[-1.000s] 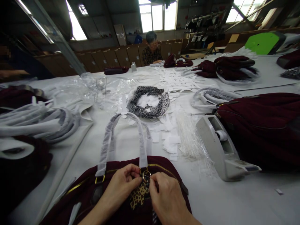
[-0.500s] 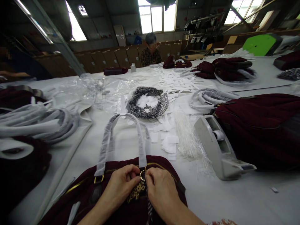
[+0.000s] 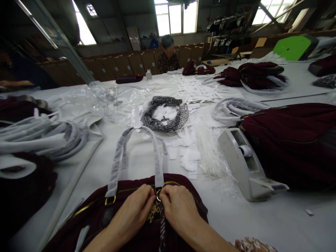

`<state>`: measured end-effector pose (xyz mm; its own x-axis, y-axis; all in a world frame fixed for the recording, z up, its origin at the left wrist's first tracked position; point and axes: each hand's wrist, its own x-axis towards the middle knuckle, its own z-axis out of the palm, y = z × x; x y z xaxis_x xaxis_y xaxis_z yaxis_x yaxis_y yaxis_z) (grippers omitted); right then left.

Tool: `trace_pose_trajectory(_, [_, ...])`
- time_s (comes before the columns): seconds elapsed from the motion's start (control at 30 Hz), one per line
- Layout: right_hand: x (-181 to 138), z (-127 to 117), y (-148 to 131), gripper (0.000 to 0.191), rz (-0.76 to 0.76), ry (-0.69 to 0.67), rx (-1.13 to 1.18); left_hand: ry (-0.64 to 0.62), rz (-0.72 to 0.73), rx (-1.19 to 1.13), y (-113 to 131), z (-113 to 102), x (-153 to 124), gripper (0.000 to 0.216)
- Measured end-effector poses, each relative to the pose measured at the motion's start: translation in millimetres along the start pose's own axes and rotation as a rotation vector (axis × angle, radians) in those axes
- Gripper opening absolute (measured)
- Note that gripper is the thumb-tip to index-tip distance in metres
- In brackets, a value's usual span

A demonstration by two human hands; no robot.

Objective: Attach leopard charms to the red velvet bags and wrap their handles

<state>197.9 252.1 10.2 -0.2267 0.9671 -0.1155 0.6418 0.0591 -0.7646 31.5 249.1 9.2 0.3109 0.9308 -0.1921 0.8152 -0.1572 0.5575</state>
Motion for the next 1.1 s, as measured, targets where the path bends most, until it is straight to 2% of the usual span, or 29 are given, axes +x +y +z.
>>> trace_pose_trajectory(0.13, [-0.8,-3.9,-2.0,0.014,-0.116,0.09,0.165,0.009,0.058,-0.091,7.2,-11.9,-6.6,0.017])
trace_pose_trajectory(0.27, [0.8,-10.8,-6.2,0.013,-0.242,0.001,0.324,0.008,0.072,-0.271,18.5,-25.6,-11.4,0.015])
trace_pose_trajectory(0.33, [1.0,-12.7,-6.3,0.014,-0.238,-0.035,0.382,0.023,0.032,-0.365,19.4,-27.3,-9.3,0.018])
trace_pose_trajectory(0.47, [-1.3,-11.8,-2.5,0.013,-0.15,-0.043,0.432,0.15,-0.149,-0.445,10.9,-17.3,0.8,0.025])
trace_pose_trajectory(0.57, [-2.9,-10.8,0.1,0.013,-0.124,-0.01,0.436,0.162,-0.225,-0.428,7.1,-5.6,5.2,0.014])
trace_pose_trajectory(0.73, [-2.4,-13.0,0.8,0.016,-0.088,0.053,0.406,0.152,-0.298,-0.448,8.3,5.0,3.0,0.019])
trace_pose_trajectory(0.97, [-0.2,-11.7,0.2,0.014,-0.008,0.06,0.325,0.012,-0.392,-0.745,-1.6,9.8,8.0,0.027])
trace_pose_trajectory(1.1, [2.9,-15.8,-3.5,0.017,-0.094,0.026,0.107,-0.014,-0.366,-0.924,0.7,8.4,10.2,0.022])
